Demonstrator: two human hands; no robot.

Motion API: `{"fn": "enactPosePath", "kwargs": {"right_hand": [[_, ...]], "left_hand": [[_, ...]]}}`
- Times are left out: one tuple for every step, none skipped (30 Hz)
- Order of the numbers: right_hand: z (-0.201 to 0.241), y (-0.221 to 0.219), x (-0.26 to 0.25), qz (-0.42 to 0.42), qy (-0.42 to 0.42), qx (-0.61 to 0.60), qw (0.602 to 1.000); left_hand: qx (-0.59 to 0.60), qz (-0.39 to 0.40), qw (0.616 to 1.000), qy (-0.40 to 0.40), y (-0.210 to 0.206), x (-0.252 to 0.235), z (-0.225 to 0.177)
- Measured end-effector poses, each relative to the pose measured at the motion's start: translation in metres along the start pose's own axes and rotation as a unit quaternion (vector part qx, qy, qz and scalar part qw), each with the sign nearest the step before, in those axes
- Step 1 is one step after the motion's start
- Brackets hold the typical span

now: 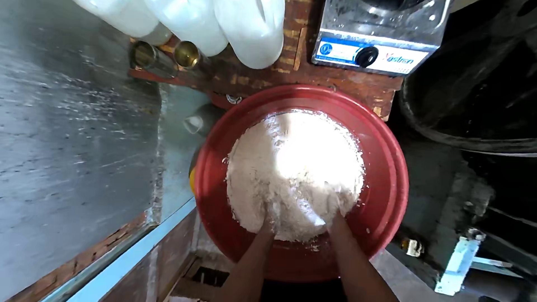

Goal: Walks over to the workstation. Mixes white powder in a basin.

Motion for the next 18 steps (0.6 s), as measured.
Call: {"fn": "enactPosePath", "kwargs": {"right_hand": [[-0.017, -0.01, -0.008, 0.048, 0.027, 0.063, 0.996], [-0.014, -0.023, -0.007, 0.085, 0.046, 0.117, 0.988], [0.005, -0.035, 0.002, 0.124, 0.047, 0.172, 0.976], [0.033, -0.043, 0.017, 0.156, 0.013, 0.198, 0.968], [0.064, -0.046, 0.034, 0.18, -0.04, 0.18, 0.966], [0.082, -0.046, 0.043, 0.199, -0.065, 0.136, 0.968], [0.08, -0.043, 0.042, 0.217, -0.045, 0.083, 0.972], [0.063, -0.038, 0.03, 0.228, 0.011, 0.044, 0.973], [0.048, -0.03, 0.02, 0.231, 0.063, 0.024, 0.971], [0.038, -0.018, 0.019, 0.209, 0.086, 0.015, 0.974], [0.028, -0.001, 0.024, 0.169, 0.079, 0.023, 0.982], [0.013, 0.013, 0.023, 0.138, 0.059, 0.02, 0.988], [-0.005, 0.02, 0.017, 0.119, 0.043, 0.025, 0.992], [-0.028, 0.023, 0.01, 0.126, 0.019, 0.011, 0.992], [-0.049, 0.018, 0.003, 0.134, -0.003, -0.028, 0.991], [-0.062, 0.005, 0.0, 0.121, -0.036, -0.116, 0.985], [-0.07, -0.011, -0.003, 0.1, -0.058, -0.191, 0.975], [-0.076, -0.026, -0.005, 0.084, -0.06, -0.226, 0.969]], "left_hand": [[-0.001, 0.03, 1.0, -0.006, -0.008, 0.003, -0.011], [-0.009, 0.051, 0.998, -0.024, -0.012, 0.004, -0.026], [-0.005, 0.066, 0.997, -0.042, -0.012, 0.0, -0.037], [0.006, 0.071, 0.996, -0.054, -0.01, -0.007, -0.042], [0.035, 0.061, 0.996, -0.059, -0.007, -0.016, -0.047], [0.071, 0.044, 0.995, -0.052, -0.001, -0.019, -0.058], [0.094, 0.029, 0.994, -0.044, 0.006, -0.017, -0.068], [0.109, 0.013, 0.993, -0.037, 0.014, -0.012, -0.077], [0.104, -0.01, 0.994, -0.033, 0.023, -0.005, -0.086], [0.085, -0.037, 0.995, -0.038, 0.031, 0.004, -0.091], [0.075, -0.074, 0.993, -0.05, 0.037, 0.009, -0.09], [0.07, -0.114, 0.989, -0.062, 0.044, 0.011, -0.083], [0.07, -0.142, 0.985, -0.067, 0.049, 0.012, -0.072], [0.067, -0.144, 0.985, -0.061, 0.051, 0.012, -0.055], [0.056, -0.138, 0.988, -0.04, 0.052, 0.015, -0.04], [0.041, -0.127, 0.991, -0.011, 0.05, 0.02, -0.025], [0.055, -0.108, 0.992, 0.02, 0.046, 0.024, -0.01], [0.064, -0.089, 0.993, 0.044, 0.039, 0.027, 0.008]]}}
Point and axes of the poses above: each hand's wrist, its own x-axis away from the middle knuckle, its own y-axis out of the back of the hand, z = x × y, the point moved 5 cm from there along -x, towards the middle knuckle, and after that the axes turned 7 degrees about -x, right-handed, at the moved point
